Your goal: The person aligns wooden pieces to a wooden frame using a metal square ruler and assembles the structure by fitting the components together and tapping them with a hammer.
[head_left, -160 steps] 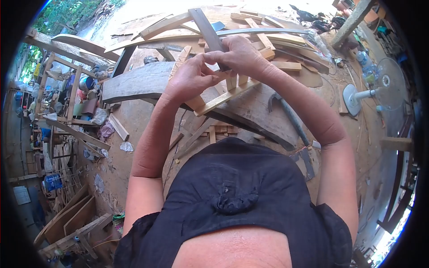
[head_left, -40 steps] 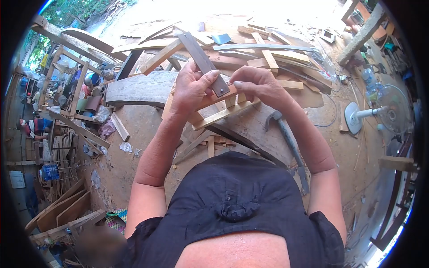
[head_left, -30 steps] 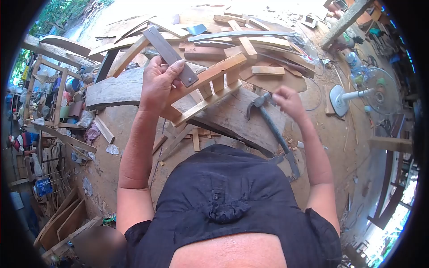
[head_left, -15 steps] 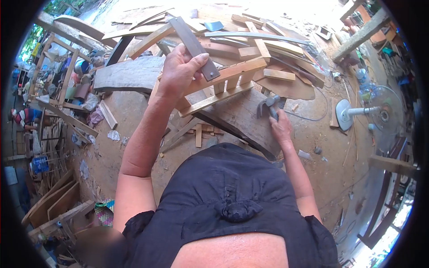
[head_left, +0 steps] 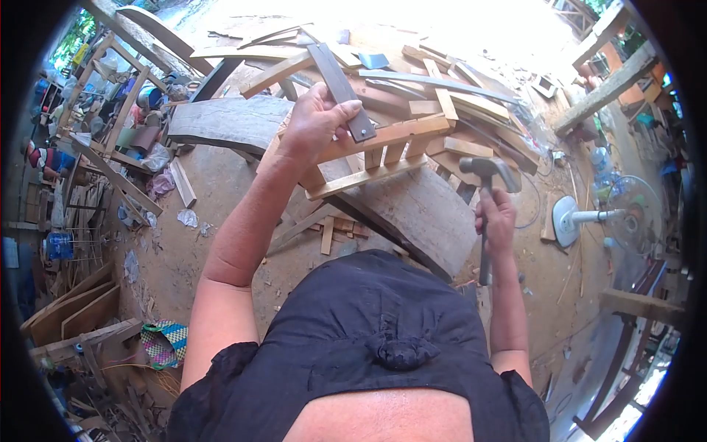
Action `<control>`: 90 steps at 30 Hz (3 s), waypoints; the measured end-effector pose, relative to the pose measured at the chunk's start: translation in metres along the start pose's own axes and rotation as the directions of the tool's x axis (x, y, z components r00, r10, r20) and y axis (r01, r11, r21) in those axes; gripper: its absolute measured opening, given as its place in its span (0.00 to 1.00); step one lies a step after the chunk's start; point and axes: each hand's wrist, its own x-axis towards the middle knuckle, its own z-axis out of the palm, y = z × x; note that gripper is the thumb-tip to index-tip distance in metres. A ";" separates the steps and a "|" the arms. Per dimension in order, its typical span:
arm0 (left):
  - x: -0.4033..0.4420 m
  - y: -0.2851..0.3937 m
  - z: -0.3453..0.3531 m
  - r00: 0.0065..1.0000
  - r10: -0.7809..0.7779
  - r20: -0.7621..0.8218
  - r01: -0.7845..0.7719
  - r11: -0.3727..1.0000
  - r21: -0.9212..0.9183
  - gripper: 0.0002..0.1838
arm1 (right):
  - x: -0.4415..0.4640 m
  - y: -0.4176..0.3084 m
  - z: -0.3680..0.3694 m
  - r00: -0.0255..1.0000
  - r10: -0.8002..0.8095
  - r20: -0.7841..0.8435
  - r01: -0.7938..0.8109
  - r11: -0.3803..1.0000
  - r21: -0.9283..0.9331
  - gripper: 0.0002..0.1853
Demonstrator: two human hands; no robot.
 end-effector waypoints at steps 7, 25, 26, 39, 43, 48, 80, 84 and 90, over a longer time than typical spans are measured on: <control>0.003 0.000 -0.001 0.999 -0.001 0.034 0.002 1.000 -0.031 0.14 | -0.027 -0.138 0.070 0.891 -0.306 0.336 0.314 0.949 0.031 0.14; 0.009 -0.004 -0.011 0.999 -0.007 0.035 0.010 0.997 -0.079 0.19 | -0.008 -0.164 0.132 0.862 -0.230 0.452 0.374 0.891 -0.258 0.18; 0.010 -0.004 -0.012 0.999 -0.006 0.033 0.009 0.997 -0.080 0.19 | -0.007 -0.164 0.131 0.852 -0.256 0.457 0.411 0.868 -0.278 0.18; 0.018 -0.005 -0.015 0.999 -0.013 0.039 0.015 0.999 -0.050 0.18 | -0.001 -0.156 0.135 0.787 -0.403 0.467 0.568 0.769 -0.294 0.17; 0.017 0.000 -0.013 0.999 -0.001 -0.032 0.000 1.000 -0.019 0.19 | 0.018 -0.148 0.135 0.864 -0.150 0.481 0.409 0.766 -0.496 0.18; 0.021 -0.005 -0.015 0.999 -0.035 -0.007 0.035 0.999 0.014 0.19 | 0.007 -0.168 0.135 0.853 -0.254 0.457 0.408 0.869 -0.280 0.17; 0.018 0.000 -0.014 0.998 -0.025 0.055 0.031 0.994 -0.103 0.21 | 0.020 -0.157 0.132 0.855 -0.169 0.491 0.394 0.826 -0.403 0.19; 0.017 -0.001 -0.010 0.999 -0.041 -0.012 0.041 0.999 -0.008 0.16 | 0.008 -0.174 0.134 0.864 -0.226 0.450 0.382 0.876 -0.293 0.20; 0.017 0.000 -0.010 1.000 -0.004 0.013 0.004 0.999 -0.034 0.17 | 0.017 -0.150 0.131 0.845 -0.163 0.509 0.456 0.715 -0.530 0.15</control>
